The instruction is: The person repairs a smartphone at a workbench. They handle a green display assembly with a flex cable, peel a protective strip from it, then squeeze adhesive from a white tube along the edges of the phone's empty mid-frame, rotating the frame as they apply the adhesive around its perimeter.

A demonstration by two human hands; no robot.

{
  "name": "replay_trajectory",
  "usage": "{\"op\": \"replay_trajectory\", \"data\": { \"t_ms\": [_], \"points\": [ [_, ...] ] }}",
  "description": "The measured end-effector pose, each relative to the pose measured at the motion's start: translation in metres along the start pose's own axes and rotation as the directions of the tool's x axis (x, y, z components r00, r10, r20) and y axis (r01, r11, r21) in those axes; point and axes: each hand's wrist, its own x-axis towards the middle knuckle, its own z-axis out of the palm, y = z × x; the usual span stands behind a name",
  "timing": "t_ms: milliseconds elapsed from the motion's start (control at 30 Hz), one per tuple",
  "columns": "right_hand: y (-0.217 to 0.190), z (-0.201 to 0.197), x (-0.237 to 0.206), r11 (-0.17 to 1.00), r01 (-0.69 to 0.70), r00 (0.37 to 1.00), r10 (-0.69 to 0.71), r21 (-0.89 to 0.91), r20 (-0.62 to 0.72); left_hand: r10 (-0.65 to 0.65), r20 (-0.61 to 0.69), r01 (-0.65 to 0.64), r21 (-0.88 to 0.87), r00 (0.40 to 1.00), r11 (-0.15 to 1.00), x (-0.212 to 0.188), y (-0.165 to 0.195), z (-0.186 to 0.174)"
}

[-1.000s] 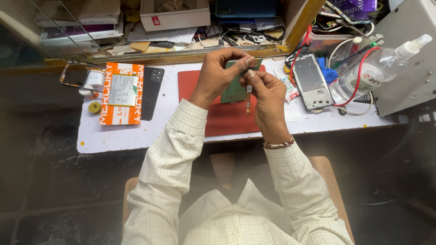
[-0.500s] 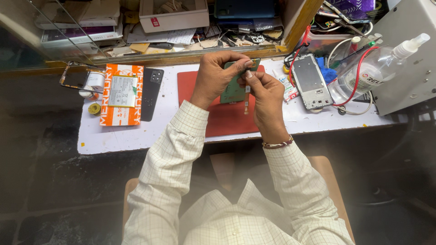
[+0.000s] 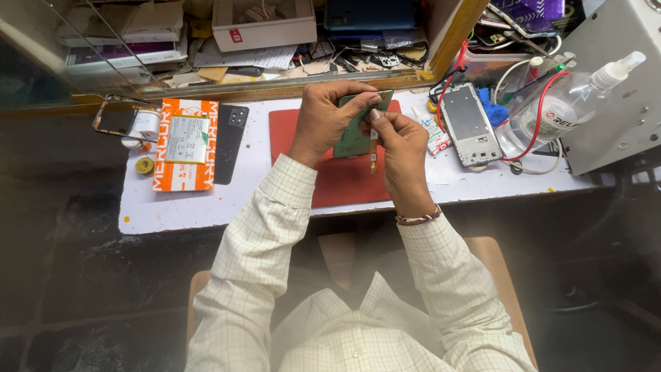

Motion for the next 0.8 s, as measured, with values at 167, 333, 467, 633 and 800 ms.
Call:
{"op": "replay_trajectory", "data": {
  "t_ms": [167,333,467,633,800],
  "points": [
    [0.004,-0.001,0.000,1.000,0.006,1.000,-0.006,-0.001,-0.009,0.065,-0.012,-0.065,0.054,0.998,0.996,0.000,-0.002,0.000],
    [0.009,-0.002,0.001,1.000,0.021,1.000,-0.021,-0.012,0.003,0.119,-0.016,-0.117,0.107,0.993,0.987,0.000,-0.003,-0.002],
    [0.011,-0.002,0.001,1.000,0.011,1.000,-0.011,0.004,-0.004,0.152,-0.013,-0.149,0.119,0.988,0.982,0.000,-0.001,-0.001],
    [0.011,0.000,0.000,1.000,0.020,0.999,-0.020,-0.012,-0.028,0.043,-0.007,-0.043,0.001,0.999,0.999,-0.001,0.000,0.004],
    [0.009,0.000,-0.002,0.999,0.019,0.999,-0.021,-0.041,-0.041,0.102,-0.014,-0.101,0.063,0.995,0.993,-0.001,-0.003,0.007]
  ]
}}
